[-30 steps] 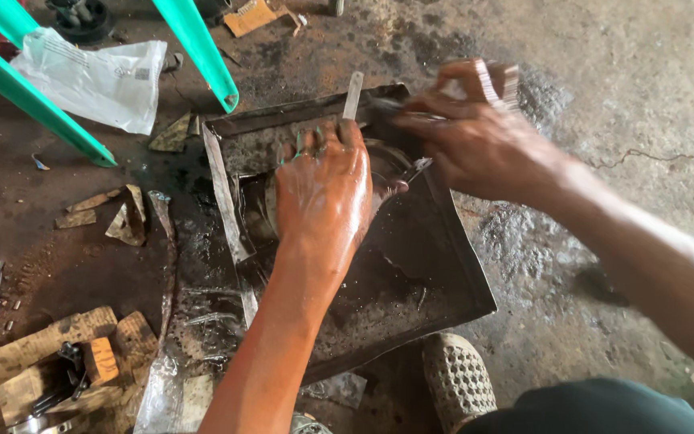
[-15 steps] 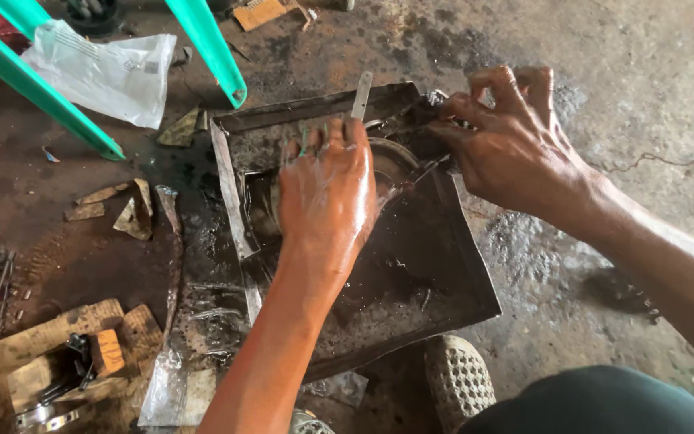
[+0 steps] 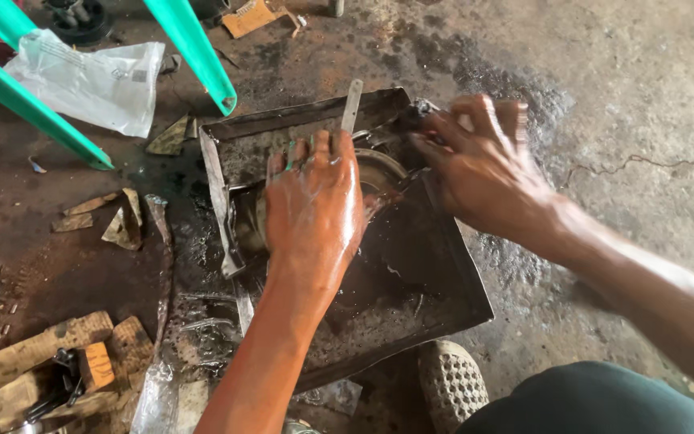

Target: The person cleans a metal engine component in a tray using a narrow metal scraper and their hands to remove dark residue from the surfaces and crevices.

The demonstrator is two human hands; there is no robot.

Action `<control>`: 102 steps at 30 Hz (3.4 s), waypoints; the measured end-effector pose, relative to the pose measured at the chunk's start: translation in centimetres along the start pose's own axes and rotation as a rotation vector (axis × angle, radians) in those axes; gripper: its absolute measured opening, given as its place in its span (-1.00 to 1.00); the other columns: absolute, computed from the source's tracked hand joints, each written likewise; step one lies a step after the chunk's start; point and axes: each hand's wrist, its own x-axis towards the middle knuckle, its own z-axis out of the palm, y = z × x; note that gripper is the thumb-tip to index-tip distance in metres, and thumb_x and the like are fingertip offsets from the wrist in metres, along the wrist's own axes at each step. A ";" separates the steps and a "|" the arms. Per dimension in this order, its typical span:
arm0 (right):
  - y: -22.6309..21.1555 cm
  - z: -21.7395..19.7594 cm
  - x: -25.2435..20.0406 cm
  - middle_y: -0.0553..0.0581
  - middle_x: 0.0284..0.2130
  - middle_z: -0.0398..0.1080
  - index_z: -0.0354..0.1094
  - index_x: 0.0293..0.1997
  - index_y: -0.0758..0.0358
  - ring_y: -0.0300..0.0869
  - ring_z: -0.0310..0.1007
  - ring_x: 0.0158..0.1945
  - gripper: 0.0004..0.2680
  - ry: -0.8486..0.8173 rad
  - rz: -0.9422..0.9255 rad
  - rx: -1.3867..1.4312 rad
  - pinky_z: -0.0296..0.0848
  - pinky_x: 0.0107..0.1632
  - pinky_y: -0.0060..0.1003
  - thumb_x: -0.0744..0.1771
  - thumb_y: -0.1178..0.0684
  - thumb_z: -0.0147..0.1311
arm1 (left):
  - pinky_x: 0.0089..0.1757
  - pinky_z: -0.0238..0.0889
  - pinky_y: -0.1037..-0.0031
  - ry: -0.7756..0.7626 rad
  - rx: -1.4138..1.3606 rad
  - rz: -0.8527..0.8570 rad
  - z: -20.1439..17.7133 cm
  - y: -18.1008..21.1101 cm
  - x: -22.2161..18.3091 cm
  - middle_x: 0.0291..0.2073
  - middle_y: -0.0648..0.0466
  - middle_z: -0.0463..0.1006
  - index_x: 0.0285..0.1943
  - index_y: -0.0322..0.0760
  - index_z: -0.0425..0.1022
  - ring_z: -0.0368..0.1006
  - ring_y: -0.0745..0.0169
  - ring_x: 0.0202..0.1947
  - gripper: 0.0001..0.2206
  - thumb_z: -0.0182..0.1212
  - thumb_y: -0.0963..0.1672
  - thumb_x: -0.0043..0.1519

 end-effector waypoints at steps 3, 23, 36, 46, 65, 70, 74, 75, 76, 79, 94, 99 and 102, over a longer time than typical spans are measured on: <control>-0.6 0.6 1.4 0.22 0.23 0.25 0.43 0.27 0.07 0.17 -0.03 0.33 -0.55 0.004 0.062 0.203 -0.14 0.24 0.48 0.20 0.14 0.19 | 0.22 0.13 -0.01 0.016 0.039 -0.030 -0.2 -0.1 0.0 0.31 -0.19 0.40 0.37 -0.34 0.31 0.35 -0.22 0.28 -0.42 0.32 -0.02 0.19; 0.5 0.8 -1.4 0.28 0.29 0.04 0.50 0.22 -0.14 0.21 -0.15 0.37 -0.46 0.074 0.082 0.258 -0.16 0.34 0.28 0.17 0.35 -0.01 | 0.17 0.11 -0.06 0.049 -0.044 -0.051 -0.6 0.5 -0.2 0.22 -0.21 0.44 0.31 -0.33 0.34 0.35 -0.32 0.20 -0.32 0.42 0.04 0.04; 1.1 2.5 -2.4 0.30 0.22 0.06 0.60 0.08 -0.13 0.11 -0.06 0.40 -0.54 0.106 0.073 0.489 -0.02 0.36 0.40 0.18 0.35 0.01 | 0.17 0.12 -0.08 0.070 -0.016 -0.040 -0.3 0.8 -0.3 0.22 -0.23 0.45 0.32 -0.38 0.33 0.45 -0.28 0.11 -0.33 0.42 -0.02 0.05; 2.2 2.8 -2.9 0.38 0.30 0.00 0.52 0.11 -0.24 0.21 -0.13 0.42 -0.49 0.106 0.096 0.496 0.19 0.14 0.08 0.19 0.36 -0.07 | 0.17 0.09 -0.08 0.028 -0.049 -0.042 -0.6 0.7 -0.1 0.23 -0.26 0.46 0.33 -0.41 0.31 0.43 -0.24 0.15 -0.19 0.38 0.15 0.00; -0.5 1.4 -1.7 0.34 0.38 -0.18 0.45 0.23 -0.12 0.32 -0.36 0.41 -0.46 0.102 0.224 0.277 -0.36 0.33 0.35 0.09 0.12 0.27 | 0.17 0.11 -0.11 0.126 -0.067 0.015 0.6 0.0 -0.9 0.18 -0.26 0.47 0.33 -0.38 0.36 0.46 -0.27 0.06 -0.20 0.41 0.17 0.03; -0.5 1.9 -3.4 0.17 0.42 -0.05 0.42 0.27 -0.14 0.15 -0.20 0.52 -0.53 0.236 0.115 0.017 -0.26 0.44 0.30 0.20 0.10 0.27 | 0.15 0.18 -0.07 0.149 0.011 -0.013 0.4 -0.2 -1.5 0.14 -0.20 0.53 0.27 -0.32 0.45 0.53 -0.19 -0.02 -0.22 0.38 0.22 0.00; -0.6 1.4 -3.6 0.18 0.40 0.08 0.45 0.19 -0.17 0.13 -0.05 0.49 -0.52 0.266 0.120 -0.038 -0.19 0.44 0.24 0.17 0.27 0.18 | 0.08 0.25 -0.01 0.106 0.071 -0.042 0.2 -0.3 -1.0 0.09 -0.12 0.58 0.21 -0.30 0.49 0.52 -0.13 0.10 -0.20 0.32 0.27 -0.06; -0.9 1.5 -3.1 0.22 0.41 0.06 0.45 0.21 -0.13 0.15 -0.08 0.49 -0.53 0.257 0.119 -0.037 -0.20 0.43 0.28 0.18 0.25 0.19 | 0.08 0.26 0.01 0.132 0.084 -0.018 0.0 -0.4 -0.8 0.08 -0.12 0.59 0.21 -0.30 0.49 0.52 -0.11 0.09 -0.19 0.31 0.27 -0.06; -0.9 1.7 -2.3 0.25 0.42 0.04 0.45 0.23 -0.09 0.17 -0.10 0.49 -0.53 0.248 0.117 -0.035 -0.22 0.41 0.31 0.19 0.24 0.19 | 0.07 0.27 0.02 0.159 0.096 0.005 -0.2 -0.4 -0.7 0.07 -0.12 0.60 0.21 -0.30 0.50 0.53 -0.10 0.08 -0.19 0.30 0.27 -0.07; -0.9 1.1 -2.1 0.22 0.45 -0.01 0.44 0.25 -0.10 0.14 -0.14 0.52 -0.55 0.207 0.124 -0.042 -0.23 0.44 0.32 0.23 0.25 0.16 | 0.13 0.26 0.04 0.029 0.066 -0.055 -1.3 -0.2 -0.6 0.11 -0.11 0.59 0.24 -0.29 0.48 0.51 -0.10 0.11 -0.23 0.32 0.25 0.00; -1.8 0.4 -3.1 0.16 0.52 -0.20 0.42 0.22 -0.08 0.13 -0.29 0.57 -0.65 0.118 0.198 0.008 -0.34 0.49 0.36 0.29 0.12 0.21 | 0.21 0.19 -0.01 -0.266 0.333 -0.111 4.8 -2.5 0.2 0.21 -0.06 0.52 0.45 -0.13 0.33 0.45 0.00 0.21 -0.03 0.13 0.37 -0.08; -1.5 0.8 -1.2 0.22 0.51 -0.25 0.44 0.27 -0.09 0.17 -0.30 0.55 -0.55 0.104 0.184 0.012 -0.35 0.47 0.38 0.23 0.20 0.18 | 0.20 0.19 -0.02 -0.208 0.317 -0.084 1.0 -0.7 0.1 0.21 -0.06 0.51 0.40 -0.13 0.34 0.42 -0.01 0.26 -0.11 0.09 0.37 0.01; -1.7 0.1 -2.7 0.16 0.50 -0.26 0.43 0.19 -0.14 0.16 -0.32 0.55 -0.59 0.023 0.252 -0.003 -0.33 0.46 0.37 0.23 0.19 0.19 | 0.18 0.21 -0.03 -0.337 0.214 -0.130 -0.6 -0.1 0.7 0.25 -0.08 0.48 0.42 -0.21 0.32 0.43 -0.03 0.24 -0.12 0.12 0.35 0.08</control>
